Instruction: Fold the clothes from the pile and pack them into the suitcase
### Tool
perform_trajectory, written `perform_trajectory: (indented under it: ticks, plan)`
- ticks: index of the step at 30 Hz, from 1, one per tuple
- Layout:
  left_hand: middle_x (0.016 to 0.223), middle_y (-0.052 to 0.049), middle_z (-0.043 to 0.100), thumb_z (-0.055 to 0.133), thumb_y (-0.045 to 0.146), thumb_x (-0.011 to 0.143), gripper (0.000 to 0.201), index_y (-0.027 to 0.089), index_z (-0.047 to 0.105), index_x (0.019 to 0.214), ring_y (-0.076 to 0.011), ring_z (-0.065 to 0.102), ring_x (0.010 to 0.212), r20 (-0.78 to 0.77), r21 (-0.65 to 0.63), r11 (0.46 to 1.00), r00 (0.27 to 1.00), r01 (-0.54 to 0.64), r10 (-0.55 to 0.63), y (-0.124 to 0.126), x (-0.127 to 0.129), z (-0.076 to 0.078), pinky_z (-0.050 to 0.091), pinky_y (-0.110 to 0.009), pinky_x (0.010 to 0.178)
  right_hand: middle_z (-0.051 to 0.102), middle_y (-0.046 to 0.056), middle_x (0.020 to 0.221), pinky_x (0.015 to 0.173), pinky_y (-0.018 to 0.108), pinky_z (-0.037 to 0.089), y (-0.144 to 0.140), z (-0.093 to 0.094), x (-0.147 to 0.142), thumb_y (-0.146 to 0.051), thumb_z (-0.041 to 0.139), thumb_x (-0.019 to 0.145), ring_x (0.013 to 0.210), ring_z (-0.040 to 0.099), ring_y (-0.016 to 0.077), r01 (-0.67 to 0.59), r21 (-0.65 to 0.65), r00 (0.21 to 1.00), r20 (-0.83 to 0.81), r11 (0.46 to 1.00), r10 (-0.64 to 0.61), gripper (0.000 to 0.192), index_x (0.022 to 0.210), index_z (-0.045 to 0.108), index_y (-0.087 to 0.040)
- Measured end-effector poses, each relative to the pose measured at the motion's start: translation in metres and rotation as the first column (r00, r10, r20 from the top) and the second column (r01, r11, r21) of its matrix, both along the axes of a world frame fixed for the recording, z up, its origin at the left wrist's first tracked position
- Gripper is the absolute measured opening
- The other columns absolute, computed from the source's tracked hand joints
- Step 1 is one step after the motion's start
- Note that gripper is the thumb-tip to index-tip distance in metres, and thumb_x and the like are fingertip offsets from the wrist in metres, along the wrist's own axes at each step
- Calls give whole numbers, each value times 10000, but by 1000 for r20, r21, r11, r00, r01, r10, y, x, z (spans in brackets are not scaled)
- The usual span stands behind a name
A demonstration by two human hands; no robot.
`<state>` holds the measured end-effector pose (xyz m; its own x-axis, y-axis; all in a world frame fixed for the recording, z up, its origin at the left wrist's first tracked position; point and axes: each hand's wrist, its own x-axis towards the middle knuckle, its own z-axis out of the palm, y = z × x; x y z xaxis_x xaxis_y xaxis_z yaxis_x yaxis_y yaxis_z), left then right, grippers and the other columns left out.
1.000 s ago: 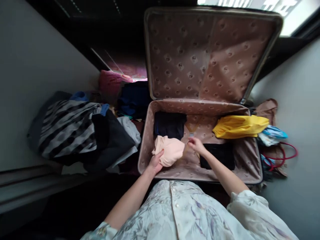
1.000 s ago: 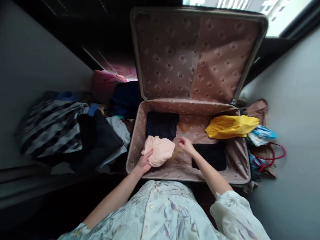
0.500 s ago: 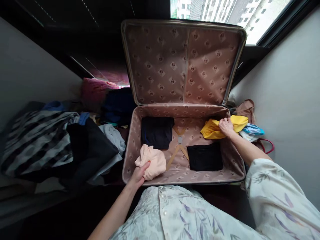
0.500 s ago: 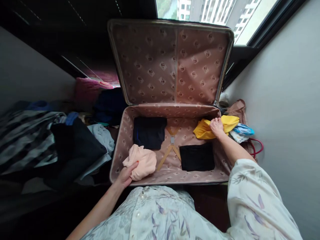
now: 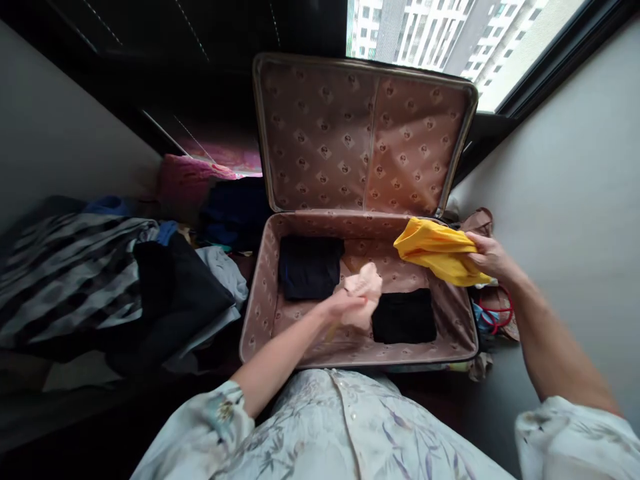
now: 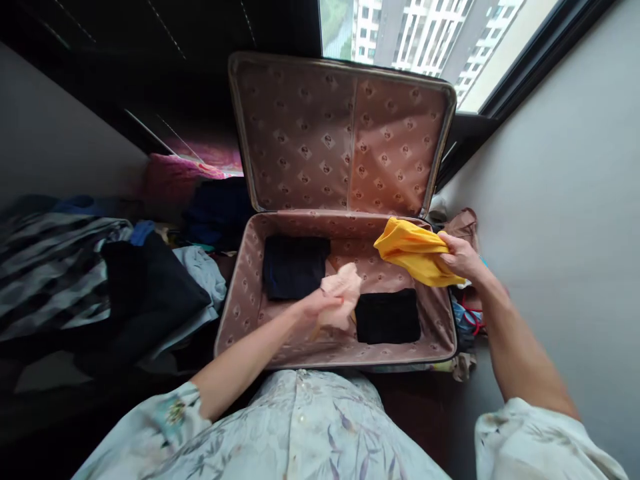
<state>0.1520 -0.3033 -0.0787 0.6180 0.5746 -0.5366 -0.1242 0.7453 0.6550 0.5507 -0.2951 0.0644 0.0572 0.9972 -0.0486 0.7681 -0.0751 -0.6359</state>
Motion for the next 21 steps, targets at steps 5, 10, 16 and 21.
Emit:
perform_trajectory:
  ticks: [5, 10, 16, 21]
  plan:
    - [1399, -199, 622, 961, 390, 561, 740, 160, 716, 1220, -391, 346, 1502, -124, 161, 986, 992, 38, -18, -15, 52, 14, 296, -472, 1224, 706, 25, 915, 649, 248, 554, -43, 46, -48, -441, 799, 737, 731, 636, 147, 246, 36, 835, -515, 969, -193, 393, 1034, 668, -220]
    - [1289, -211, 686, 937, 615, 544, 823, 134, 713, 1174, -407, 546, 1341, 387, 62, 989, 910, 137, -151, -13, 66, 60, 438, -460, 1117, 721, 40, 1011, 747, 298, 589, -59, 36, -126, -396, 814, 748, 866, 671, 201, 159, 34, 742, -664, 987, -96, 382, 1067, 663, -250]
    - [1063, -128, 771, 854, 205, 677, 481, 125, 706, 1128, -314, 709, 1059, 307, -44, 964, 915, -262, 263, 17, 30, 98, 495, -455, 1048, 699, 18, 963, 788, 287, 556, -52, 3, -172, -416, 860, 703, 876, 648, 187, 56, 37, 672, -740, 998, -10, 411, 992, 642, -222]
    - [926, -66, 776, 759, 113, 636, 387, 135, 719, 1021, -270, 721, 975, 202, 184, 870, 884, -458, 422, 45, -23, 124, 539, -374, 955, 717, 36, 1074, 867, 335, 551, -45, -3, -183, -410, 905, 630, 971, 660, 226, 8, 32, 627, -779, 999, 20, 558, 1094, 659, -222]
